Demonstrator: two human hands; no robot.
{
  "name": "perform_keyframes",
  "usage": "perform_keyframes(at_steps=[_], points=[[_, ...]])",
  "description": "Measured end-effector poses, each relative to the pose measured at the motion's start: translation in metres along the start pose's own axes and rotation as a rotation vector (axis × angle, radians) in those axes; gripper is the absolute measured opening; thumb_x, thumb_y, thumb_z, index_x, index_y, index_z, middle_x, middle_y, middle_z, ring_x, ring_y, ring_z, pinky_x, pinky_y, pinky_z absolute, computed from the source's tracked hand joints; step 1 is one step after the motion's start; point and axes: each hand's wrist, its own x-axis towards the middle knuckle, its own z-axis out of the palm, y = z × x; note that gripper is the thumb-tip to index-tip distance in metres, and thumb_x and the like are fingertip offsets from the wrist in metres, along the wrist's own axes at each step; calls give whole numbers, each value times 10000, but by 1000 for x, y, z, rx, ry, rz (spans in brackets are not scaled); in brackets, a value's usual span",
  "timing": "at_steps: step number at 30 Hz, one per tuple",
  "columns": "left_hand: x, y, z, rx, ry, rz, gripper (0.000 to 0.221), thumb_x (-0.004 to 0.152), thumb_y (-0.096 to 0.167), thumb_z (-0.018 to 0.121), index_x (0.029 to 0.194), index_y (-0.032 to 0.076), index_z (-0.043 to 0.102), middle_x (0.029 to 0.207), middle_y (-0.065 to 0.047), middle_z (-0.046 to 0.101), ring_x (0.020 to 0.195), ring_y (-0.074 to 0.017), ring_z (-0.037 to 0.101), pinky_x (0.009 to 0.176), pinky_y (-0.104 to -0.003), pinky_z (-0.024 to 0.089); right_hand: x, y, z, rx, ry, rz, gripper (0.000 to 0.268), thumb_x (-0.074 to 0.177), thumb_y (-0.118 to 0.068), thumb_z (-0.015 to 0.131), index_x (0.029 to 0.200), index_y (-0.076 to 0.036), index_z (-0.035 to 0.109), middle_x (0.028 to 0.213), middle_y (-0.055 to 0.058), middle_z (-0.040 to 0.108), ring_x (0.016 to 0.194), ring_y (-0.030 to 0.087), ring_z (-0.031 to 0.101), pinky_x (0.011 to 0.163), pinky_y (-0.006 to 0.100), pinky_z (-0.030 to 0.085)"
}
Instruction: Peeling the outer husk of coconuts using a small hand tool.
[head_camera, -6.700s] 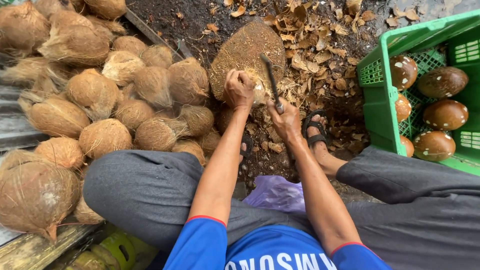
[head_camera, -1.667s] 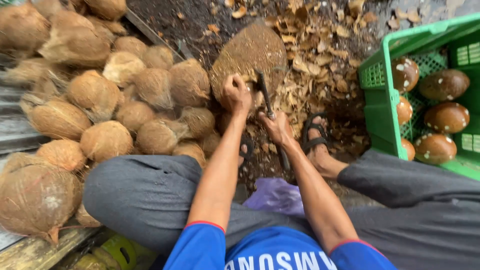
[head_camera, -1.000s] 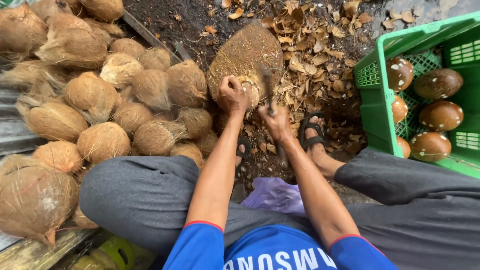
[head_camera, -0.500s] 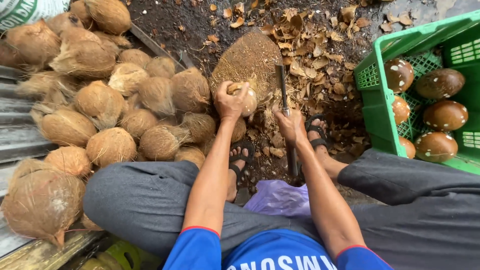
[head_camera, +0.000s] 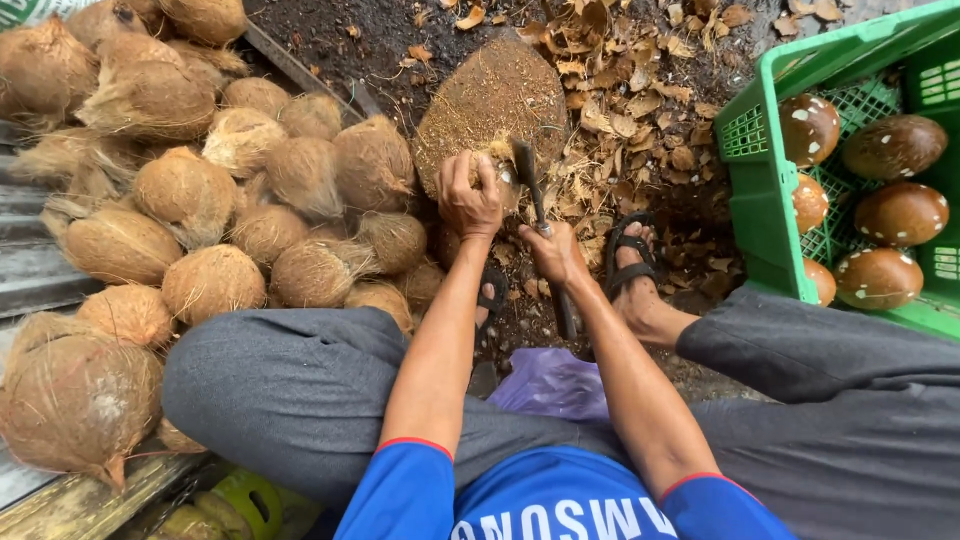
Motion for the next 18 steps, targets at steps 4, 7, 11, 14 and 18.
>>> perform_keyframes(at_steps=[4, 7, 11, 14, 18], points=[[-3, -13, 0, 27, 16, 10, 194, 908, 333, 634, 1020, 195, 712, 933, -18, 655, 886, -259, 673, 792, -364, 519, 9, -12, -12, 42, 4, -62, 440, 1029, -268, 662, 634, -127, 529, 512, 61, 496, 490, 185, 473, 542, 276, 437], [-5, -3, -7, 9, 4, -18, 205, 915, 349, 619, 1002, 185, 706, 912, -28, 656, 867, -288, 669, 780, -387, 525, 10, -33, -15, 62, 115, -206, 410, 1050, -246, 626, 659, -146, 551, 504, 57, 532, 454, 177, 506, 586, 284, 454], [0, 3, -12, 14, 22, -18, 189, 914, 338, 621, 996, 191, 707, 914, -23, 648, 869, -270, 668, 790, -378, 519, 6, 3, -3, -24, 23, -47, 427, 955, -261, 654, 569, -139, 518, 452, 41, 502, 434, 197, 499, 538, 321, 425], [-1, -4, -1, 17, 28, -9, 201, 903, 365, 633, 987, 199, 709, 914, -13, 644, 866, -260, 665, 787, -371, 518, 1, 26, -2, -88, -45, 187, 420, 849, -267, 699, 522, -80, 515, 442, 110, 489, 443, 238, 478, 509, 379, 390], [6, -24, 11, 6, -29, -77, 349, 816, 477, 744, 1007, 189, 693, 934, -70, 652, 910, -299, 672, 811, -393, 526, 14, 31, 0, -28, 17, 299, 421, 861, -340, 734, 554, -112, 557, 463, 102, 528, 470, 215, 541, 522, 346, 428]])
